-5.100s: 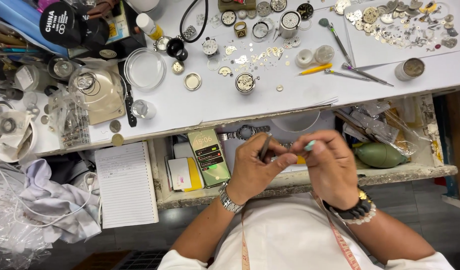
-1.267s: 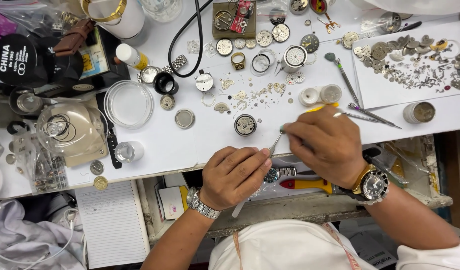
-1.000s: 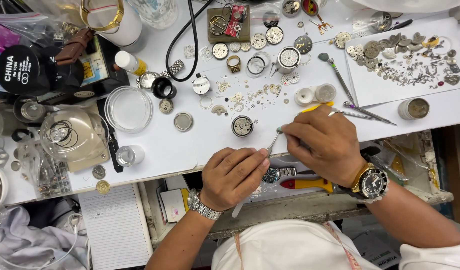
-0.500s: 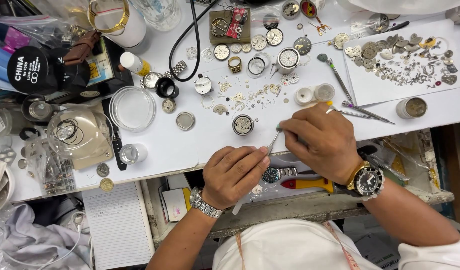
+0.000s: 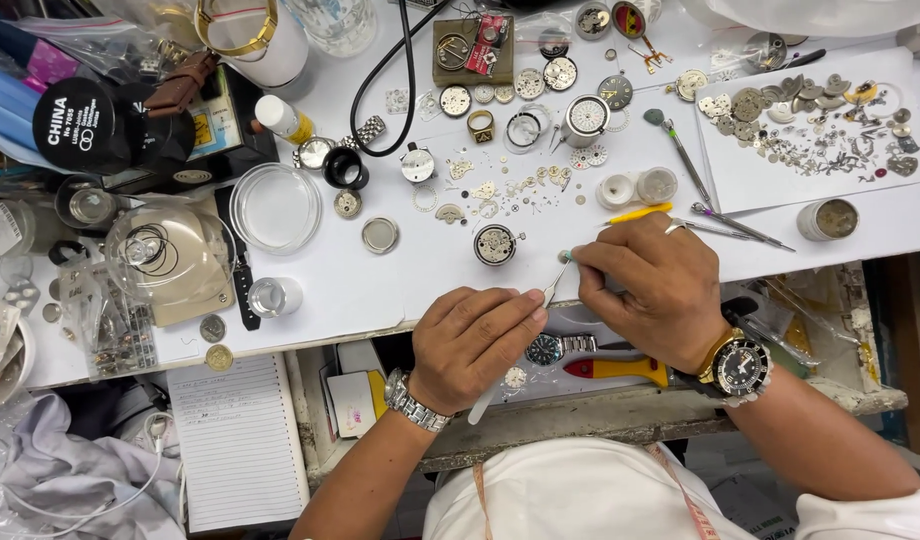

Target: Repairing or assembling a watch movement by manipulating tiny gears and components with tweezers and specialized tools.

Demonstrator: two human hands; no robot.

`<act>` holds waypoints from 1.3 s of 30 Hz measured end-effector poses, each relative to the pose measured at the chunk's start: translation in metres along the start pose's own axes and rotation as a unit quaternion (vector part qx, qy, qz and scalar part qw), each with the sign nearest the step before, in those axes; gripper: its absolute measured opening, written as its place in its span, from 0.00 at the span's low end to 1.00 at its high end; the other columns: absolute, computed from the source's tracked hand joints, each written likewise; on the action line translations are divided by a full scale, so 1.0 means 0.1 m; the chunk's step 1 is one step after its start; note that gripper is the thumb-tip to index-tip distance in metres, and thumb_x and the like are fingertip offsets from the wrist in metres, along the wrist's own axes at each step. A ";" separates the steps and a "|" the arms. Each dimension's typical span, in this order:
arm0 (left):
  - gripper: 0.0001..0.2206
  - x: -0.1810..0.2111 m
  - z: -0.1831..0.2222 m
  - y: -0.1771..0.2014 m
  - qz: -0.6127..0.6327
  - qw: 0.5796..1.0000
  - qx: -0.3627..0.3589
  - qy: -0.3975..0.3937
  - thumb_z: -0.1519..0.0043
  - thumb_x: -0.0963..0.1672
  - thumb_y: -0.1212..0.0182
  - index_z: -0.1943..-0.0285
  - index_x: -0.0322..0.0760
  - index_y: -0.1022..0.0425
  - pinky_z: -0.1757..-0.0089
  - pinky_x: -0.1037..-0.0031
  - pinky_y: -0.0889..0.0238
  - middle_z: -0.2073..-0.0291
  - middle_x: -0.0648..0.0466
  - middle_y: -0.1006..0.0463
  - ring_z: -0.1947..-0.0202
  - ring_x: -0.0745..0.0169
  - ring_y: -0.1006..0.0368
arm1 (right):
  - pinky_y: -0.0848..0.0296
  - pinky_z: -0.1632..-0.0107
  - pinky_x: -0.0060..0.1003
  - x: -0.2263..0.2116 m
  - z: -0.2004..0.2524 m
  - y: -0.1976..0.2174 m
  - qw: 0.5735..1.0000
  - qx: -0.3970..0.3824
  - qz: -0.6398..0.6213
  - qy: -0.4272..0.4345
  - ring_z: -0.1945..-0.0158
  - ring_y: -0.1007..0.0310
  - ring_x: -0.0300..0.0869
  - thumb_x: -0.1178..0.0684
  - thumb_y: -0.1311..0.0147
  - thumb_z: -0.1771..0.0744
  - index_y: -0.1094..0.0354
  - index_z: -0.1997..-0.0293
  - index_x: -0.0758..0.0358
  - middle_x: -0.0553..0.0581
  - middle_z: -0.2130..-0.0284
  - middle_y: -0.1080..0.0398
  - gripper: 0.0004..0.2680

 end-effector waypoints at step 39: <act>0.02 0.00 -0.11 0.02 -0.023 1.000 0.007 -0.021 0.38 0.39 0.32 0.61 0.41 0.18 0.62 0.70 0.27 0.60 0.52 0.15 0.64 0.59 0.20 | 0.27 0.63 0.39 0.03 -0.01 -0.02 0.998 0.020 -0.041 0.036 0.67 0.31 0.49 0.65 0.38 0.37 0.22 0.65 0.59 0.55 0.69 0.29 0.05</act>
Point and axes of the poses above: each hand's wrist, its own z-axis away from the middle knuckle, its own y-axis out of the back of the hand, x = y × z, the point moved 5 cm from there along -z, towards the middle knuckle
